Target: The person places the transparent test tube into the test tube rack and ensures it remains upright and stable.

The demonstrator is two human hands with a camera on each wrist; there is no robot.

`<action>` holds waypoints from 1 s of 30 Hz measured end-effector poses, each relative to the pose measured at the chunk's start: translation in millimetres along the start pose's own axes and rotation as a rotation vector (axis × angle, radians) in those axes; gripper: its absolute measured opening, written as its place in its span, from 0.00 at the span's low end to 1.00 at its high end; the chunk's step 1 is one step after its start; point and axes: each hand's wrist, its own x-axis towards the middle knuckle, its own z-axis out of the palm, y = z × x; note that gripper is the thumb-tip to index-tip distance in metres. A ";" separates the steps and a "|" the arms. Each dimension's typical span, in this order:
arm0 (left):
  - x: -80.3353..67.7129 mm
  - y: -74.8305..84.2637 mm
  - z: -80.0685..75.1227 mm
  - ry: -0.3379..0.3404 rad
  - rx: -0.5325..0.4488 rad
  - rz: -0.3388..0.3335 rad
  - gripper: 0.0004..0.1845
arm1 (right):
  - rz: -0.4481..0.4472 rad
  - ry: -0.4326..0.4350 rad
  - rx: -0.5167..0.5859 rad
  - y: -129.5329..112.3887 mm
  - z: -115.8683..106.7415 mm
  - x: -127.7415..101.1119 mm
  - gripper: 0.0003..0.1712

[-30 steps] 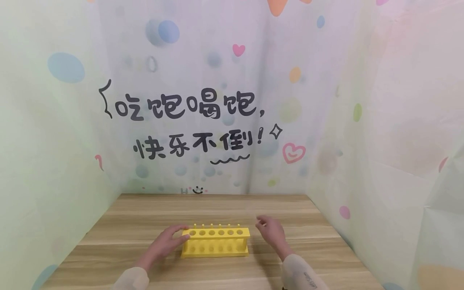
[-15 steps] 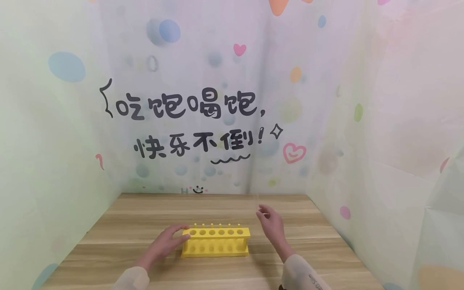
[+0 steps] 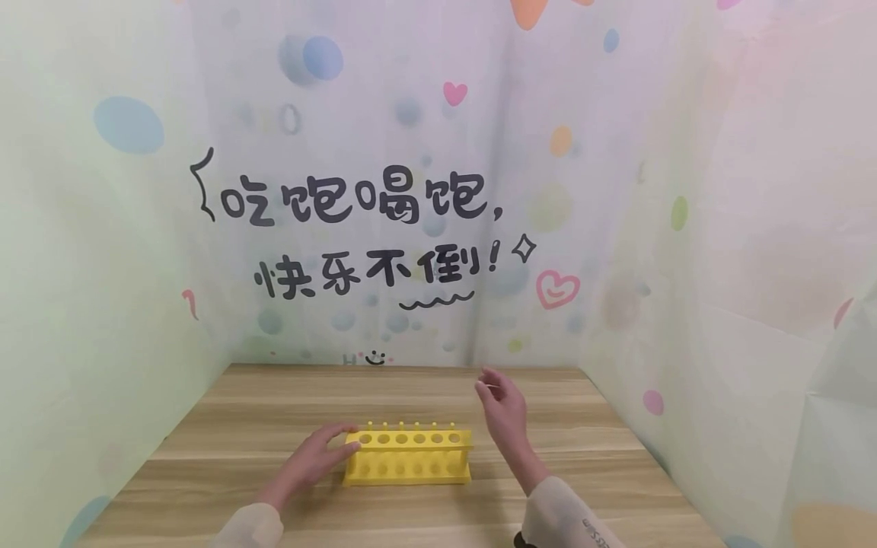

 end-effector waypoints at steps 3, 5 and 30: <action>0.0 0.0 0.0 -0.001 -0.002 -0.003 0.23 | -0.005 -0.026 0.029 -20.8 2.5 -6.0 0.15; 0.0 0.1 0.1 0.000 -0.003 -0.005 0.23 | -0.004 -0.047 0.036 -33.5 3.9 -10.6 0.15; -1.0 1.2 1.3 0.010 -0.026 -0.025 0.24 | 0.026 -0.174 -0.015 -23.4 13.0 -28.5 0.16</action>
